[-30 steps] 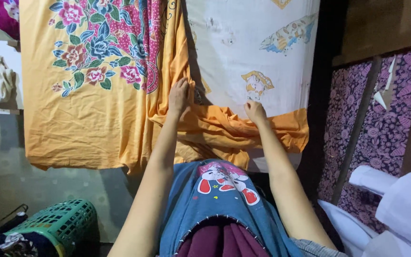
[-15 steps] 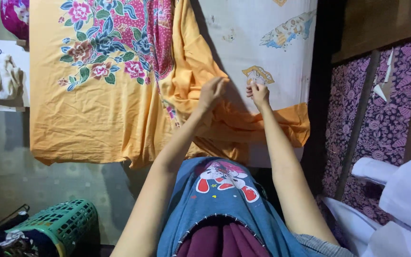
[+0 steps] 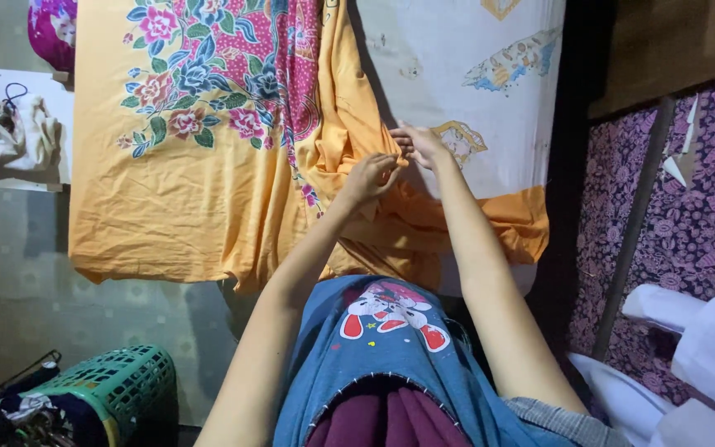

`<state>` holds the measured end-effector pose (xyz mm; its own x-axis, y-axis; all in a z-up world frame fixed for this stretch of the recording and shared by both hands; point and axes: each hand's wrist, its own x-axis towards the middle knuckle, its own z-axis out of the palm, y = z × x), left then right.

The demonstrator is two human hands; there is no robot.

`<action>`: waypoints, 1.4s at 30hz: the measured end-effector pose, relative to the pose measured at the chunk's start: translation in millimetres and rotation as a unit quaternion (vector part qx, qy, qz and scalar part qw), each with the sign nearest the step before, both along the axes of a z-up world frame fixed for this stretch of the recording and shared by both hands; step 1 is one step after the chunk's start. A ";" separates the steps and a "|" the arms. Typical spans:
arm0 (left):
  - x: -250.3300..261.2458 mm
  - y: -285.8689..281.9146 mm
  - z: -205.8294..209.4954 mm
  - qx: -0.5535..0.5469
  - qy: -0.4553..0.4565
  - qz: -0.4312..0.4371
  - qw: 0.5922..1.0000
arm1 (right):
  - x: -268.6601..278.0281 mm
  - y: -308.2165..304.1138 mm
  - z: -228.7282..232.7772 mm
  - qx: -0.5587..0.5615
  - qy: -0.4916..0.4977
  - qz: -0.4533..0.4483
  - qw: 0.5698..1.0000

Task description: Folding a large patterned bedsheet on a bed.

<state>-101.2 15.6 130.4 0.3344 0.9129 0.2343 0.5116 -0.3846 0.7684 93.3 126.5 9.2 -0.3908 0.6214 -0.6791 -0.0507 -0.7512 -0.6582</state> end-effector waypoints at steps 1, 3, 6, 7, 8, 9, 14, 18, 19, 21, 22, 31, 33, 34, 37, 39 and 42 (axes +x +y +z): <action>-2.5 -1.2 -0.4 0.020 0.014 -0.009 1.000 | -5.7 -1.2 7.3 0.008 0.001 -0.011 1.000; -3.7 -3.1 8.3 0.051 0.035 -0.021 0.998 | -16.5 -1.4 -9.7 0.009 0.020 -0.020 1.000; -8.1 -7.0 -3.6 0.084 0.093 -0.031 0.992 | -23.4 4.3 -64.5 0.093 -0.009 -0.039 0.995; -9.1 -8.4 -11.8 0.086 0.129 -0.031 0.988 | -23.1 6.9 -87.7 0.176 -0.056 -0.049 0.982; -14.9 -9.2 -21.8 0.085 0.128 -0.031 0.988 | -19.1 9.1 -98.6 0.175 -0.057 -0.049 0.982; -21.2 -10.1 -31.7 0.080 0.153 -0.006 0.985 | -15.7 11.3 -109.4 0.174 -0.078 -0.084 0.978; -61.1 3.7 -120.5 0.100 0.281 0.109 0.948 | -1.9 11.2 -36.9 0.159 -0.267 -0.100 0.945; -68.6 7.2 -100.5 0.037 0.346 0.235 0.907 | 89.0 34.0 -94.7 0.310 -0.336 -0.183 0.870; -67.1 7.0 -85.3 -0.029 0.348 0.248 0.904 | 123.2 40.8 -115.7 0.318 -0.356 -0.225 0.849; -63.7 1.3 -81.1 -0.082 0.358 0.212 0.906 | 195.1 34.9 -87.3 0.283 -0.333 -0.322 0.840; -61.0 -1.5 -79.0 -0.135 0.368 0.178 0.903 | 232.3 30.7 -72.7 0.247 -0.304 -0.414 0.821; 1.6 -26.8 -125.8 -0.163 0.343 0.104 0.919 | 414.3 -32.1 -69.4 0.283 -0.392 -0.465 0.742; 17.1 -33.6 -122.2 -0.160 0.331 0.112 0.923 | 405.8 -28.1 -85.5 0.271 -0.378 -0.465 0.753; 25.0 -36.2 -120.0 -0.156 0.317 0.120 0.928 | 401.4 -25.5 -93.9 0.259 -0.365 -0.466 0.763; 55.4 -38.8 -101.9 -0.148 0.278 0.126 0.941 | 373.5 -34.7 -68.4 0.243 -0.249 -0.468 0.812; 79.9 -40.8 -98.6 -0.141 0.260 0.130 0.946 | 372.7 -44.6 -52.5 0.338 -0.363 -0.395 0.773; 113.7 -46.7 -105.5 -0.130 0.242 0.145 0.951 | 374.2 -58.7 -23.2 0.457 -0.435 -0.261 0.731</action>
<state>12.5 -31.2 25.0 0.0710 0.9891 -0.1291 0.8846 -0.0026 0.4664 467.5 67.8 -14.0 0.3934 0.8810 0.2628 0.5629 -0.0048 -0.8265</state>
